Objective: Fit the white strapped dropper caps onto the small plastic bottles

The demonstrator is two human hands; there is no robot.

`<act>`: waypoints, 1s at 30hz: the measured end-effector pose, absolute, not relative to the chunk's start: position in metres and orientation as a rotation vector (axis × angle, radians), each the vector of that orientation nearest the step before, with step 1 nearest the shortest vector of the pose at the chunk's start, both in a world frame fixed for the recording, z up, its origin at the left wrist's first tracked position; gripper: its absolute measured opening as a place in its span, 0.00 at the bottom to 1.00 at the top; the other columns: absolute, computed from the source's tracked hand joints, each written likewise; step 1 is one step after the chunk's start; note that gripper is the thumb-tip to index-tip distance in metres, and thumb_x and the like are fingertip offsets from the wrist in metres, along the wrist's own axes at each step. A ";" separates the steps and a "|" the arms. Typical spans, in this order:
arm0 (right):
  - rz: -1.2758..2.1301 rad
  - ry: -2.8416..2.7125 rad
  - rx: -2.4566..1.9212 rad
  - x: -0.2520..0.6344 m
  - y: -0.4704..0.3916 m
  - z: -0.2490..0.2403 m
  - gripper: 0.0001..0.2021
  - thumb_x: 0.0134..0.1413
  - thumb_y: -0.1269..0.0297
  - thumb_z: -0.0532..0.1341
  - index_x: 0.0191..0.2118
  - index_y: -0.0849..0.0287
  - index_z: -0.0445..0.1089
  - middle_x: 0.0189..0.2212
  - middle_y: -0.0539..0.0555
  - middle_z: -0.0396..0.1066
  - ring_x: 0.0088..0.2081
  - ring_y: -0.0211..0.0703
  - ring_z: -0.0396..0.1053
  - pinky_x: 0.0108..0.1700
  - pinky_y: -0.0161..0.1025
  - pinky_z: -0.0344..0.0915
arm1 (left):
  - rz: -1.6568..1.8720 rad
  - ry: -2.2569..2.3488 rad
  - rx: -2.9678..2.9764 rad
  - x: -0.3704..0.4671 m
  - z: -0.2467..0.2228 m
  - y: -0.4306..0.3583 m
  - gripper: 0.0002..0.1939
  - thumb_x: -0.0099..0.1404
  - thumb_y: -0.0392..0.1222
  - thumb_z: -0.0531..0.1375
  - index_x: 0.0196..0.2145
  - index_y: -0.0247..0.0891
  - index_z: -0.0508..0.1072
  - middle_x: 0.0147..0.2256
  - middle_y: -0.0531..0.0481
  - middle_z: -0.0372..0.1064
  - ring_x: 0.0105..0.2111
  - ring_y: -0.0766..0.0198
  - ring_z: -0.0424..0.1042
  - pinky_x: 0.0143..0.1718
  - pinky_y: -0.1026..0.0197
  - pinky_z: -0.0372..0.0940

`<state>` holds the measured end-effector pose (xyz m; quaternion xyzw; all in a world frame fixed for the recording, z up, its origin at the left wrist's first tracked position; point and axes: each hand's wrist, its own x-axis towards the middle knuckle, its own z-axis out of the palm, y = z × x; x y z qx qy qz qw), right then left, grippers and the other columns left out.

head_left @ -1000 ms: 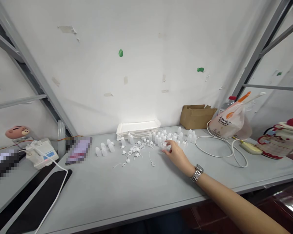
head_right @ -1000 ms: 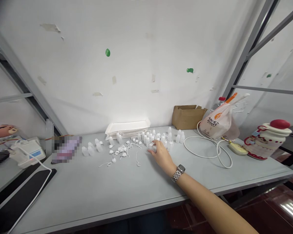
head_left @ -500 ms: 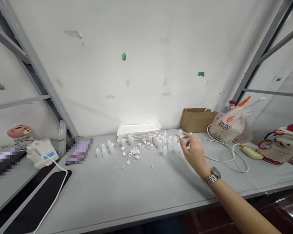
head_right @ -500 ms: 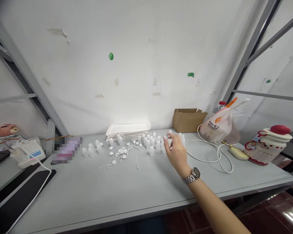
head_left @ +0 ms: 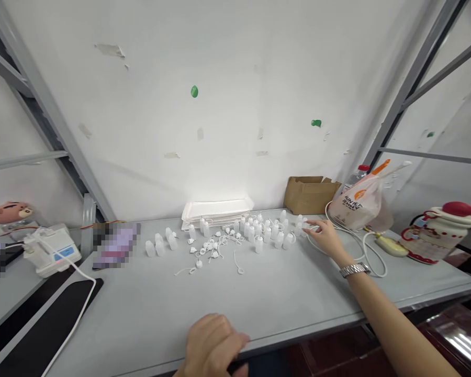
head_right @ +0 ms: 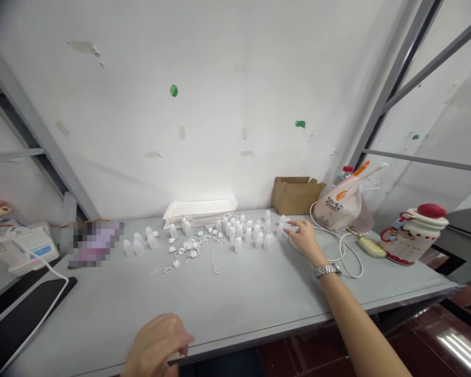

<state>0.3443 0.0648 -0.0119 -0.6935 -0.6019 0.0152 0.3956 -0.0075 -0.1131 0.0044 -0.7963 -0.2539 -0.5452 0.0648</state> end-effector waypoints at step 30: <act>0.244 -1.737 -1.093 0.197 -0.022 0.064 0.13 0.52 0.61 0.57 0.45 0.55 0.63 0.32 0.53 0.69 0.31 0.41 0.66 0.36 0.40 0.65 | -1.398 -1.621 -2.754 -0.010 0.039 -0.029 0.25 0.55 0.47 0.60 0.51 0.44 0.65 0.48 0.45 0.66 0.31 0.64 0.71 0.35 0.60 0.68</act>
